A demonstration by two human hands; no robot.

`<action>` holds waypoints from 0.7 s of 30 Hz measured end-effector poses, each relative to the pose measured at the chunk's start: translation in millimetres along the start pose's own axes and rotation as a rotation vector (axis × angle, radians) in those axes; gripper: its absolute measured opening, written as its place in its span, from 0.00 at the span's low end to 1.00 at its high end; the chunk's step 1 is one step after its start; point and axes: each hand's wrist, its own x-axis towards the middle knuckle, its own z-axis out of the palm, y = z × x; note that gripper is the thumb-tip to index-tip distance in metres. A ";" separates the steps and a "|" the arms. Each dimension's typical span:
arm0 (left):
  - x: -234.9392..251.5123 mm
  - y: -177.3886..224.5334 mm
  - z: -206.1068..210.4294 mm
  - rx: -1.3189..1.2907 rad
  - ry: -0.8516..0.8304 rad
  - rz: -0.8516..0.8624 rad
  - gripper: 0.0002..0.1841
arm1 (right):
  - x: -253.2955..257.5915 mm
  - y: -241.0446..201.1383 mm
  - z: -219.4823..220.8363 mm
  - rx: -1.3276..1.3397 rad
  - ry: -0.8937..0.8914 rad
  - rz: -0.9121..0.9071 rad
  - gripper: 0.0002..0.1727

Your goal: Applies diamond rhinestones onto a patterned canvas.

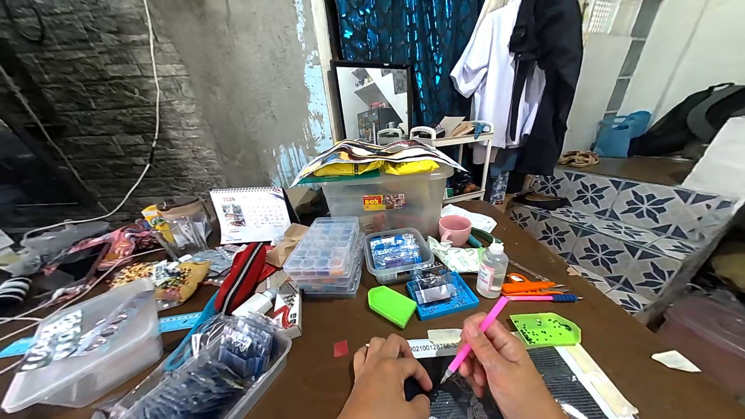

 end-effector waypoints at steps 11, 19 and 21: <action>-2.8 1.8 0.6 0.008 0.028 0.006 0.11 | -1.8 -1.4 -1.1 -0.009 -0.022 0.000 0.09; -3.8 1.2 6.0 0.010 0.060 0.048 0.11 | -3.0 -0.8 -1.9 -0.040 -0.023 -0.016 0.09; -5.6 -0.1 7.5 0.029 0.083 0.087 0.11 | -3.8 0.6 -1.5 -0.034 -0.023 -0.028 0.08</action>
